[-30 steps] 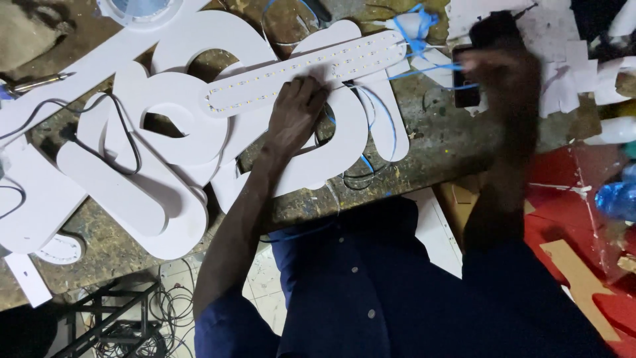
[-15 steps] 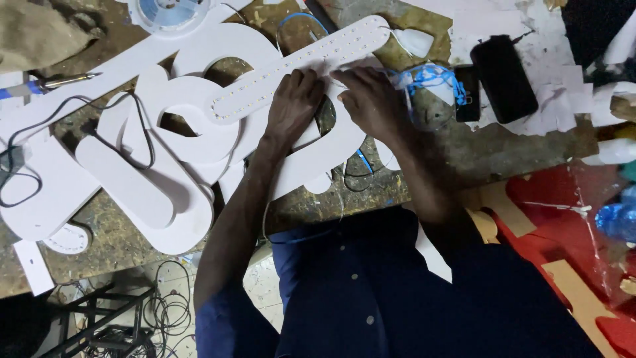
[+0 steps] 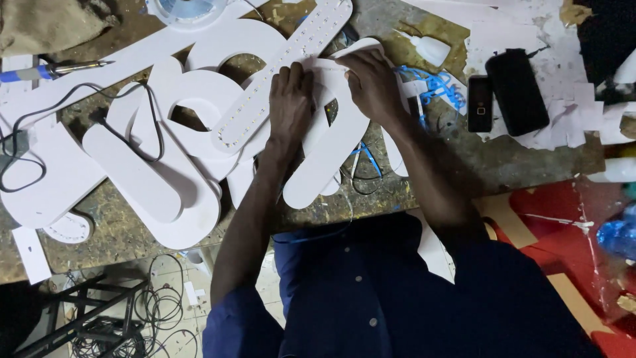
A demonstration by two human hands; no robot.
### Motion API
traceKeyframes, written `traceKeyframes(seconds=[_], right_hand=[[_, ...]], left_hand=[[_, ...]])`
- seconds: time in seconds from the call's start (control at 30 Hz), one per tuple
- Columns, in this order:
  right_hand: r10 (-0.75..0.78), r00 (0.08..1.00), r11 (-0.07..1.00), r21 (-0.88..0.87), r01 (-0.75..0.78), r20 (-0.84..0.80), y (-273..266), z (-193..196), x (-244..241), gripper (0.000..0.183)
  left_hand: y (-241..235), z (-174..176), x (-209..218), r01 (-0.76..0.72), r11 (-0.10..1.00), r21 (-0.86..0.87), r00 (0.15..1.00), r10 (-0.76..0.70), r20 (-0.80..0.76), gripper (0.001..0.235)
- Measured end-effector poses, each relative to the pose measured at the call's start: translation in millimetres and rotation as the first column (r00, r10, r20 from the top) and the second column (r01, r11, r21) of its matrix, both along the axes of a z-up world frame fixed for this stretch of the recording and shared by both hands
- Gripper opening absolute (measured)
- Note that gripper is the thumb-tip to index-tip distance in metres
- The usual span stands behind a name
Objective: A person is seen attaching LED strips to the back of large foam letters for a sign. They peel the adhesive backing and press the strip firmly onto the surface, following the contours of the letter.
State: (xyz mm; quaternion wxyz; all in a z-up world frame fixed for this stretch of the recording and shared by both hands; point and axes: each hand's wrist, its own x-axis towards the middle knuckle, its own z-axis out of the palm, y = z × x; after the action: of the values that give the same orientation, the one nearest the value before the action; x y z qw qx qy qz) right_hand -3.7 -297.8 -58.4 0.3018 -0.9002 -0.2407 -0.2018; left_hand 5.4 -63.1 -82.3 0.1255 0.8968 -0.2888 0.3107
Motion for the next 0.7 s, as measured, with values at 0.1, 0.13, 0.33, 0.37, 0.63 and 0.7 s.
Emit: traceKeyframes(seconds=[0.1, 0.13, 0.33, 0.37, 0.63, 0.7], right_hand=[[0.016, 0.997, 0.999, 0.033, -0.019, 0.069, 5, 2, -2, 0.032], [0.018, 0.998, 0.999, 0.034, -0.02, 0.066, 5, -2, -2, 0.032], [-0.066, 0.995, 0.993, 0.105, 0.058, 0.077, 10, -6, -5, 0.026], [-0.061, 0.995, 0.992, 0.118, 0.05, 0.085, 11, -7, -5, 0.025], [-0.08, 0.985, 0.99, 0.131, 0.06, 0.154, 12, -3, -5, 0.014], [-0.075, 0.985, 0.994, 0.088, 0.062, 0.152, 14, 2, -7, 0.012]], left_hand=[[-3, 12, -22, 0.022, 0.987, -0.16, 0.981, -0.053, -0.189, 0.015], [-6, 22, -31, 0.021, 0.987, -0.16, 0.98, -0.052, -0.192, 0.015], [-4, 26, -72, 0.17, 0.863, -0.476, 0.798, -0.404, -0.447, 0.033], [-4, 22, -75, 0.18, 0.87, -0.459, 0.802, -0.4, -0.444, 0.033], [-9, 13, -91, 0.07, 0.86, -0.505, 0.725, -0.392, -0.566, 0.041], [-9, 12, -94, 0.019, 0.86, -0.51, 0.674, -0.388, -0.629, 0.046]])
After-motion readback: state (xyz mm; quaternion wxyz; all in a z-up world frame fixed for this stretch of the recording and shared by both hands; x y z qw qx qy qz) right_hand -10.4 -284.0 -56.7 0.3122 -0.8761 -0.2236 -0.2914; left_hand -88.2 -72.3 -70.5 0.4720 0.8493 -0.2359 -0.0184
